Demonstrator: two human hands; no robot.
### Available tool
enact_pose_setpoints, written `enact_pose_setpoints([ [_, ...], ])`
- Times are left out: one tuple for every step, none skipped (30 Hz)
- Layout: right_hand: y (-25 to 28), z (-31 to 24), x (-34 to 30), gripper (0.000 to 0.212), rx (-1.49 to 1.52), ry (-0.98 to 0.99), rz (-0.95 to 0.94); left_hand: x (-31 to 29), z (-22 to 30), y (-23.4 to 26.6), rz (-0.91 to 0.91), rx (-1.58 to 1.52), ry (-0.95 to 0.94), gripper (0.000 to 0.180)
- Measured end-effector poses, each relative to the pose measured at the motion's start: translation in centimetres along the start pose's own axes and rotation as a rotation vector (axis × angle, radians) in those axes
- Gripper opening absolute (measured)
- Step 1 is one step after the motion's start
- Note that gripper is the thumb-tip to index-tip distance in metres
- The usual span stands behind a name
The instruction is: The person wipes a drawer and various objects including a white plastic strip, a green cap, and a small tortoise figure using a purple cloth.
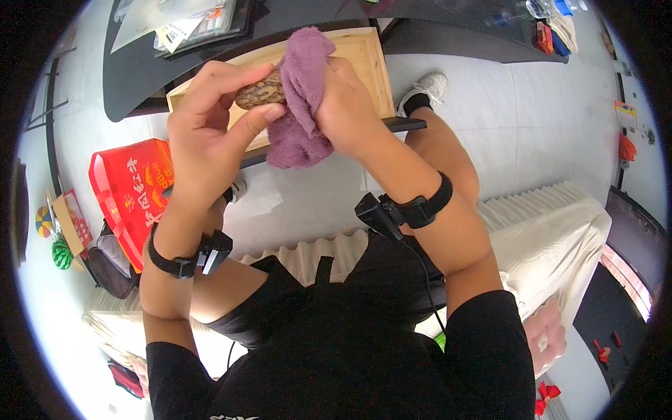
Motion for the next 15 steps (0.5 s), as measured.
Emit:
enact_pose_setpoints([
  [0.2, -1.4, 0.2, 0.021, 0.130, -0.106, -0.114, 0.1, -0.2, -0.2, 0.035, -0.088, 0.016, 0.036],
  [0.1, -2.3, 0.3, 0.021, 0.202, -0.154, -0.173, 0.1, 0.1, -0.1, 0.073, -0.166, 0.028, 0.034],
  [0.0, -3.2, 0.3, 0.022, 0.271, -0.206, -0.230, 0.0, 0.1, 0.8, 0.048, -0.008, -0.025, 0.042],
  [-0.1, -3.5, 0.2, 0.023, 0.237, -0.275, -0.242, 0.1, 0.0, 0.6, 0.047, -0.009, -0.026, 0.042],
  [-0.1, -3.1, 0.0, 0.024, 0.220, -0.309, -0.248, 0.0, -0.1, 0.4, 0.058, -0.128, 0.026, 0.045],
  [-0.1, -2.6, -0.2, 0.025, 0.203, -0.344, -0.256, 0.0, -0.1, 0.2, 0.069, -0.247, 0.077, 0.048],
  [0.3, -0.9, -0.7, 0.026, -0.017, -0.045, -0.219, 0.1, 0.0, 0.0, 0.067, -0.248, 0.075, 0.048],
  [0.2, -0.5, -0.8, 0.026, -0.120, 0.105, -0.207, 0.1, 0.2, 0.0, 0.068, -0.275, 0.094, 0.049],
  [0.1, -0.1, -1.0, 0.026, -0.229, 0.253, -0.180, 0.1, 0.3, 0.0, 0.071, -0.301, 0.113, 0.050],
  [-0.1, 0.1, -1.0, 0.026, -0.147, 0.192, -0.169, 0.1, 0.0, 0.0, 0.073, -0.302, 0.113, 0.050],
  [-0.2, 0.0, -1.0, 0.025, -0.104, 0.162, -0.165, 0.0, -0.5, -0.1, 0.104, -0.335, 0.130, 0.045],
  [-0.4, -0.1, -1.0, 0.025, -0.063, 0.131, -0.159, 0.1, -0.9, -0.2, 0.135, -0.368, 0.146, 0.040],
  [-0.5, -0.9, -0.9, 0.025, 0.041, 0.153, -0.181, 0.1, -1.0, 0.0, 0.138, -0.367, 0.145, 0.040],
  [-0.5, -1.7, -0.7, 0.025, 0.094, 0.164, -0.192, 0.2, -1.1, 0.2, 0.119, -0.307, 0.141, 0.037],
  [-0.4, -2.4, -0.5, 0.025, 0.146, 0.174, -0.205, 0.2, -1.2, 0.4, 0.099, -0.247, 0.137, 0.035],
])
Point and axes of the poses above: each hand's wrist, its own x-axis towards the middle knuckle, its own y-axis out of the back of the hand, z = x × y, the point moved 1 cm from there along x, towards the middle knuckle, and after that the axes turned 11 degrees about y, right-handed, at the moved point
